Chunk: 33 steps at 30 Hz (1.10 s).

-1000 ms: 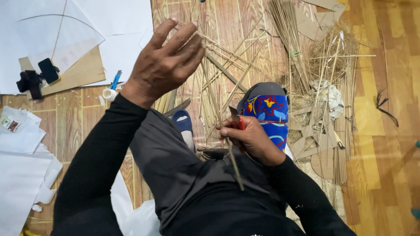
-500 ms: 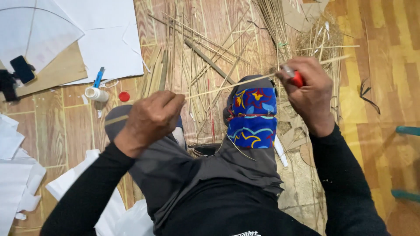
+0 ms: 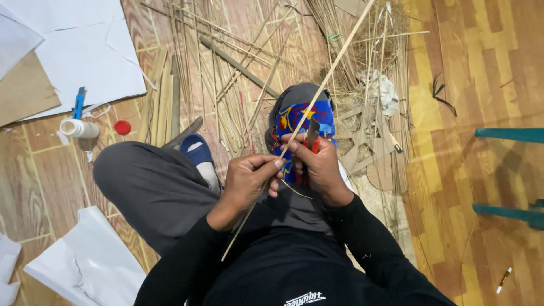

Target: The person sits cross-legged on the floor and uses pliers to strip and shape thin bamboo sticks. They repeatedly bend and trim the sticks while handling them with both hands.

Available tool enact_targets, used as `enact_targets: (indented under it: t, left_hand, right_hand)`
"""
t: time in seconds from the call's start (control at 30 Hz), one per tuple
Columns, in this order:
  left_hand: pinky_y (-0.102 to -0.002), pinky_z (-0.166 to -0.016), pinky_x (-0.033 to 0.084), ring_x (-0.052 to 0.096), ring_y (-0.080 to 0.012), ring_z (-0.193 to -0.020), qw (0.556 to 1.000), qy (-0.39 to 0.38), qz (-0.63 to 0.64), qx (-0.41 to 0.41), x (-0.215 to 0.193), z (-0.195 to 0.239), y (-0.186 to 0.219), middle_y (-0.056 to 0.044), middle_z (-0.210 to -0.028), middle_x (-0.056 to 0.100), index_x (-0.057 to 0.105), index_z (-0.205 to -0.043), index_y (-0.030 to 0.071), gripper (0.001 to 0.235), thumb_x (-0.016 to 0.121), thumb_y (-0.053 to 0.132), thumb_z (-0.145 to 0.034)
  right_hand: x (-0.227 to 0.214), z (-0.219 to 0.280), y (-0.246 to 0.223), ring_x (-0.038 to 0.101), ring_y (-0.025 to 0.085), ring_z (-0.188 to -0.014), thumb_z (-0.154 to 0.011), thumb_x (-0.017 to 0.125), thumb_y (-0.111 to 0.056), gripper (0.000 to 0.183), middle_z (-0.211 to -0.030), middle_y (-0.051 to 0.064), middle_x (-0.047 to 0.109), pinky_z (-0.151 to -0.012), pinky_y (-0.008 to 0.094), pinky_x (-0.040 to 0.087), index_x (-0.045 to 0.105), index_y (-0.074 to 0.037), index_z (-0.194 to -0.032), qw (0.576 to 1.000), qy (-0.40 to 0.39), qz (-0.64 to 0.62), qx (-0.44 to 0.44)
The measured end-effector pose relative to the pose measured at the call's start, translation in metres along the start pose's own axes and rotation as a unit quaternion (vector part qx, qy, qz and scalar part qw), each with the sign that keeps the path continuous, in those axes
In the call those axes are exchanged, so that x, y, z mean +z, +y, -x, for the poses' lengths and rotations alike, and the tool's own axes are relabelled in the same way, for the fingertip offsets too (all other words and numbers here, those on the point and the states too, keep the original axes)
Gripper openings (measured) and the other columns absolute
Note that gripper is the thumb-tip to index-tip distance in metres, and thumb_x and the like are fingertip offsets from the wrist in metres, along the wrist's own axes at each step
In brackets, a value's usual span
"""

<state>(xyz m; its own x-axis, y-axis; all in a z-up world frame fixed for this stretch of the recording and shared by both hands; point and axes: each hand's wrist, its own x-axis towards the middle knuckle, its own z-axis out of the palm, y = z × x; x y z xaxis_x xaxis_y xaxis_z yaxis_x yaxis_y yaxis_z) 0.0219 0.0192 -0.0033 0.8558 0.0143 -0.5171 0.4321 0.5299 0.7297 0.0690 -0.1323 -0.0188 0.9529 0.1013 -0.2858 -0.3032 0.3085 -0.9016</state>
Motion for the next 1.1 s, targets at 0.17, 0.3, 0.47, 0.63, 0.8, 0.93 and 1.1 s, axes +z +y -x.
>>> enact_targets:
  t: [0.17, 0.3, 0.47, 0.63, 0.8, 0.93, 1.1]
  left_hand:
    - [-0.026, -0.028, 0.052, 0.06, -0.016, -0.038, 1.0, 0.007, -0.007, 0.005, -0.002, 0.009, 0.002, -0.024, -0.065, 0.068, 0.073, -0.102, -0.014, 0.021, 0.075, 0.002, -0.089]
    - [-0.024, -0.026, 0.049, 0.058, -0.0147, -0.037, 1.0, 0.009, -0.016, -0.001, -0.008, 0.012, -0.002, -0.024, -0.065, 0.067, 0.074, -0.101, -0.014, 0.02, 0.074, 0.001, -0.088]
    - [-0.024, -0.026, 0.048, 0.056, -0.0141, -0.037, 1.0, 0.009, -0.011, -0.006, -0.01, 0.005, -0.013, -0.023, -0.065, 0.067, 0.072, -0.102, -0.015, 0.02, 0.073, 0.001, -0.09]
    - [-0.022, -0.026, 0.045, 0.055, -0.012, -0.037, 0.999, 0.017, -0.004, -0.03, 0.0, -0.023, -0.018, -0.02, -0.066, 0.067, 0.071, -0.103, -0.015, 0.023, 0.072, 0.003, -0.089]
    - [-0.02, -0.026, 0.044, 0.055, -0.01, -0.038, 0.999, 0.008, -0.009, -0.029, 0.015, -0.058, -0.036, -0.019, -0.065, 0.067, 0.07, -0.101, -0.013, 0.021, 0.07, 0.005, -0.089]
    - [-0.02, -0.026, 0.043, 0.055, -0.0098, -0.038, 0.999, -0.005, -0.024, -0.042, 0.018, -0.068, -0.05, -0.019, -0.066, 0.068, 0.071, -0.1, -0.011, 0.019, 0.07, 0.005, -0.09]
    - [-0.021, -0.026, 0.038, 0.051, -0.009, -0.038, 0.998, 0.007, -0.04, -0.049, 0.022, -0.065, -0.043, -0.018, -0.066, 0.067, 0.072, -0.1, -0.009, 0.019, 0.071, 0.007, -0.09]
  right_hand:
    - [-0.007, -0.008, 0.001, 0.047, 0.011, -0.044, -0.089, 0.078, -0.004, 0.017, -0.061, 0.012, 0.06, -0.036, 0.026, 0.042, 0.073, 0.007, -0.101, 1.0, 0.006, -0.023, 0.019]
    - [-0.011, -0.024, -0.01, 0.047, 0.01, -0.044, -0.091, 0.078, -0.007, 0.014, -0.065, 0.009, 0.06, -0.036, 0.025, 0.041, 0.073, 0.004, -0.098, 0.999, 0.038, -0.027, 0.01]
    - [-0.029, -0.056, -0.011, 0.048, 0.009, -0.045, -0.096, 0.075, -0.013, 0.018, -0.072, 0.01, 0.062, -0.035, 0.024, 0.041, 0.073, 0.003, -0.104, 0.999, 0.045, 0.002, -0.001]
    - [-0.057, -0.056, -0.028, 0.057, 0.01, -0.063, -0.107, 0.064, -0.035, 0.031, -0.093, 0.01, 0.072, -0.052, 0.027, 0.047, 0.072, -0.008, -0.12, 0.945, 0.019, 0.298, -0.133]
    - [-0.074, -0.021, -0.015, 0.068, 0.041, -0.099, -0.107, 0.059, -0.033, 0.035, -0.125, 0.01, 0.059, -0.077, 0.054, 0.058, 0.058, -0.015, -0.137, 0.759, -0.046, 0.584, -0.283]
    - [-0.086, -0.014, 0.002, 0.071, 0.036, -0.095, -0.102, 0.07, -0.03, 0.031, -0.123, 0.005, 0.061, -0.073, 0.05, 0.061, 0.065, -0.022, -0.131, 0.724, -0.034, 0.612, -0.316]
    - [-0.091, -0.017, 0.007, 0.073, 0.023, -0.088, -0.1, 0.072, -0.035, 0.022, -0.117, 0.0, 0.065, -0.072, 0.035, 0.06, 0.078, -0.027, -0.12, 0.646, -0.019, 0.625, -0.438]
